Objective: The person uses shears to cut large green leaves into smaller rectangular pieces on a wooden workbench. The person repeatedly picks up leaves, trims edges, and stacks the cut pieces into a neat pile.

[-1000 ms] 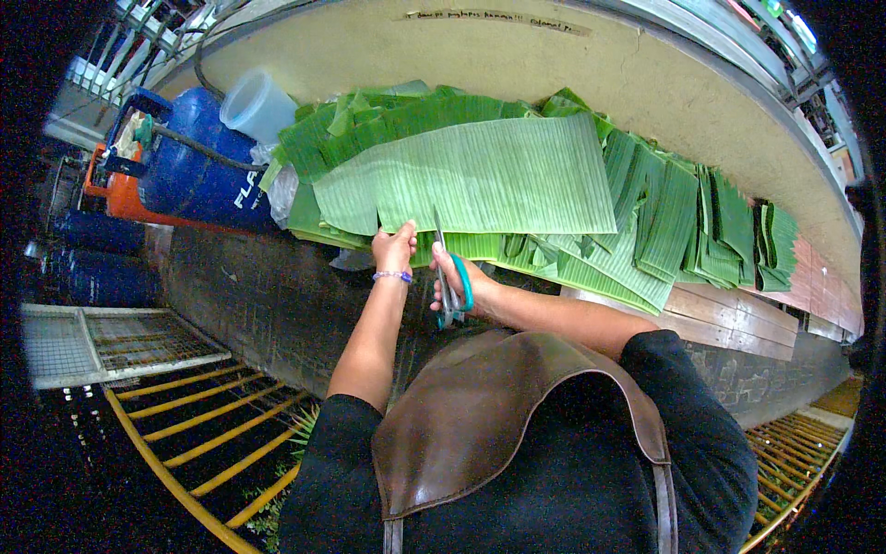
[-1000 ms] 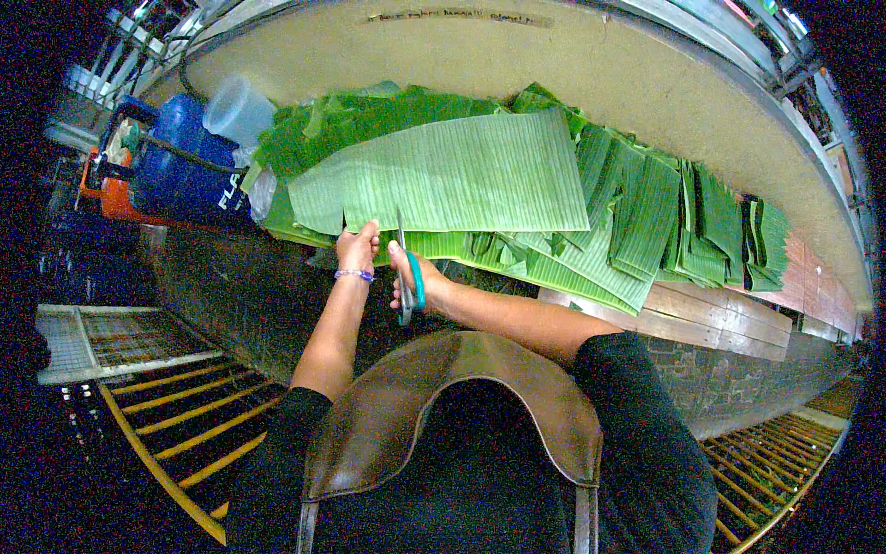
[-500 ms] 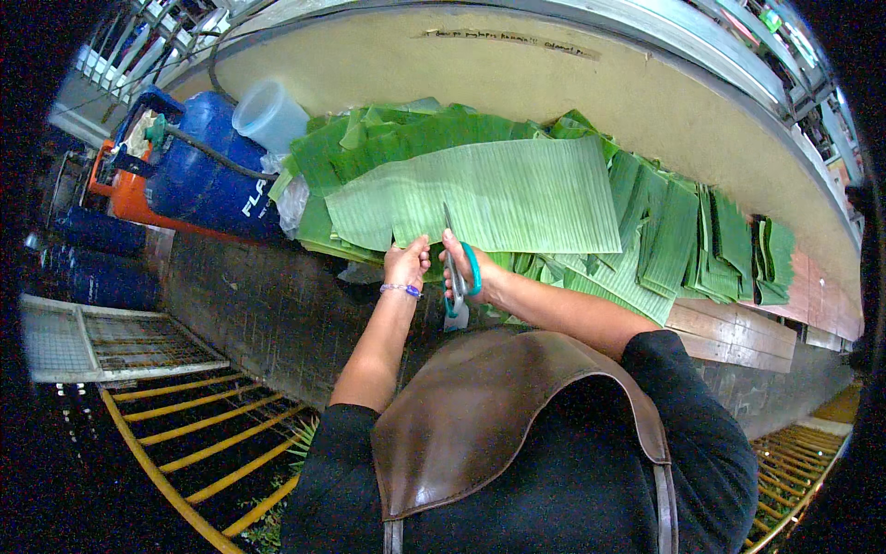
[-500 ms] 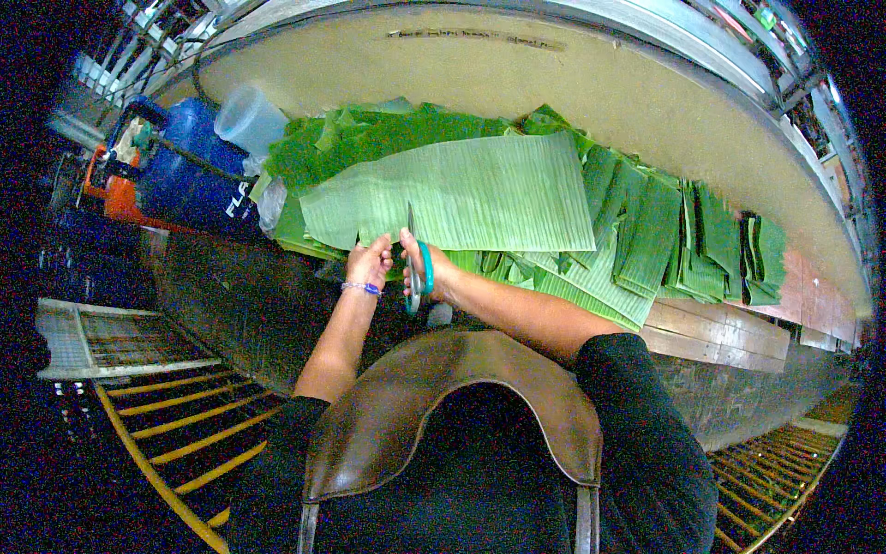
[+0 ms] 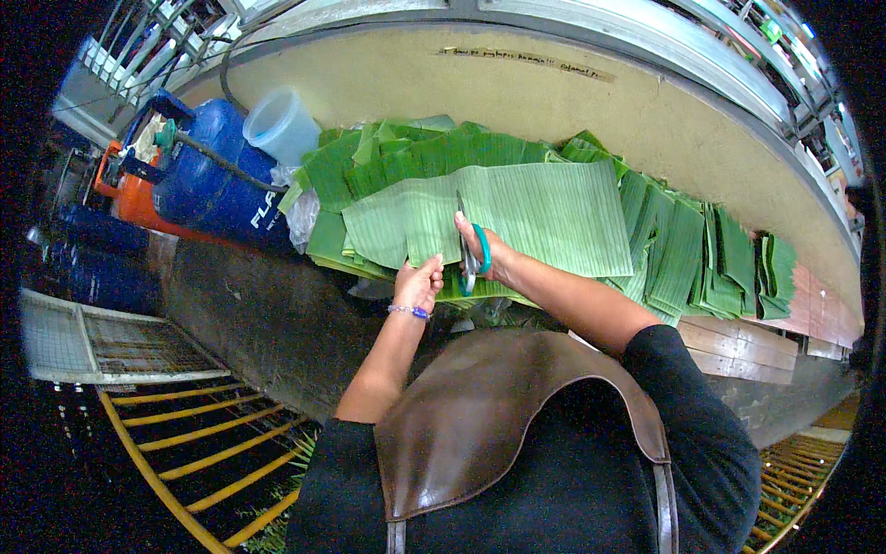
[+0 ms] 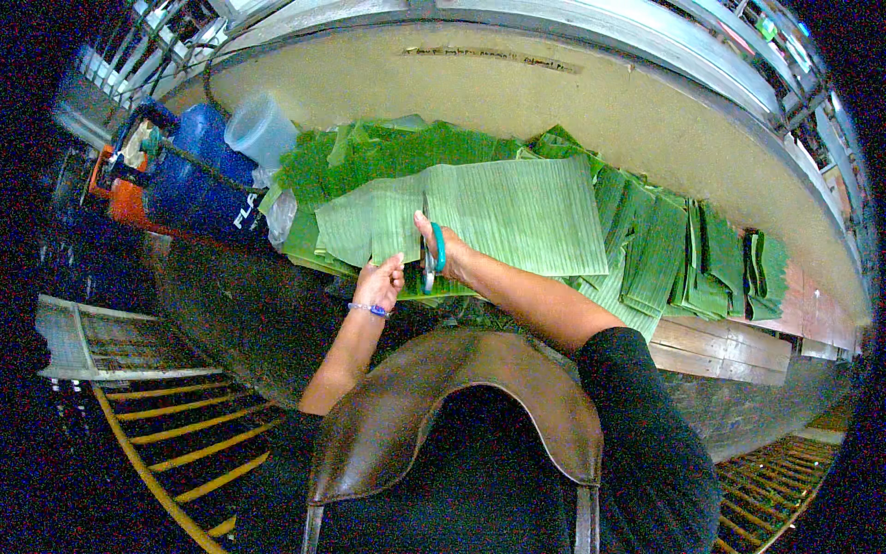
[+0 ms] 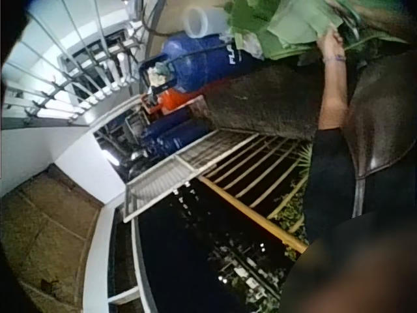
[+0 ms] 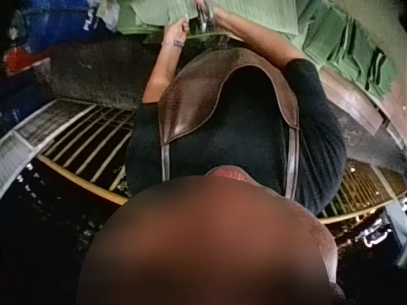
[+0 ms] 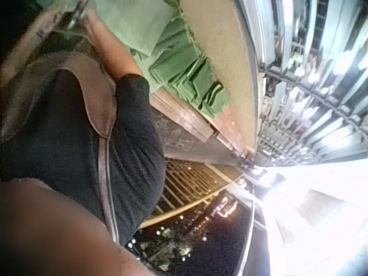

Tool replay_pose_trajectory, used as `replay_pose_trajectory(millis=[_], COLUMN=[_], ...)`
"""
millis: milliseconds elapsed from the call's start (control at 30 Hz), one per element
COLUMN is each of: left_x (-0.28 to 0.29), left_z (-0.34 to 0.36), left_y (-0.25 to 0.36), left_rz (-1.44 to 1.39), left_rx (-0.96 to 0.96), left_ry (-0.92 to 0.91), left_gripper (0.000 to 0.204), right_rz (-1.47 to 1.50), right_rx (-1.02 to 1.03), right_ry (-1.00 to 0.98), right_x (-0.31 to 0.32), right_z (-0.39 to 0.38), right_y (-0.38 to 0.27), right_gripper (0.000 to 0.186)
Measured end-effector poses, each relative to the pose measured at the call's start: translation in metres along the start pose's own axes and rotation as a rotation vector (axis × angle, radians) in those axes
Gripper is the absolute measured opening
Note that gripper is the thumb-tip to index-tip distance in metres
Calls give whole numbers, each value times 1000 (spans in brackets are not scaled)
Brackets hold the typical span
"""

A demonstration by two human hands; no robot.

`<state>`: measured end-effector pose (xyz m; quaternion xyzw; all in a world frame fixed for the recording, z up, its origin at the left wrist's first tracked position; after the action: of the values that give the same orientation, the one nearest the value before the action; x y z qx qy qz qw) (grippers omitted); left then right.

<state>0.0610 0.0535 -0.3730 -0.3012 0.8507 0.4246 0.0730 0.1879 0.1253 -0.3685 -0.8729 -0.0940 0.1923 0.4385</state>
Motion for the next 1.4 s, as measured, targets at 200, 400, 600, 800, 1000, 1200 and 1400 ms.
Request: replay_pose_trajectory(millis=[200,400,600,800,1000,1200,1400], left_x=[7,16,8,-53,-90,-64,40], left_z=[-20,-20,41,66,96,79,35], left_y=[7,42,104,23,-30,54,126], left_rz=[75,308,21,592,652,640,215], left_rx=[-12,-267,-265,219,60,-305,-271], left_ry=[-36,-49,-26,-277,-298,-203,97], left_gripper=[19,19,43,74,29,27,35], right_rz=[-40,0,-45,-181,-140,-105,-144], right_rx=[48,133,288,331,242,174,247], right_ry=[139,44,42,314,498,577,420], right_x=[15,34,93,162,197,206,183], right_z=[33,33,-30,-114,-169,-187,-167], right_y=[-19,-49,-56,-6,56,77,55], right_gripper=[82,71,53,50,48,44,43])
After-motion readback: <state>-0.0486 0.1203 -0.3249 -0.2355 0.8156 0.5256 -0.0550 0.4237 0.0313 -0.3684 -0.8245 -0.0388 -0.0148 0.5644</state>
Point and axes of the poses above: each hand's wrist, its own z-axis towards the middle knuckle, its own x-axis out of the back of the hand, y = z × x, the point moved 6 cm from there along z, towards the middle knuckle, and after that the axes turned 4 degrees about x, right-handed, at the moved point
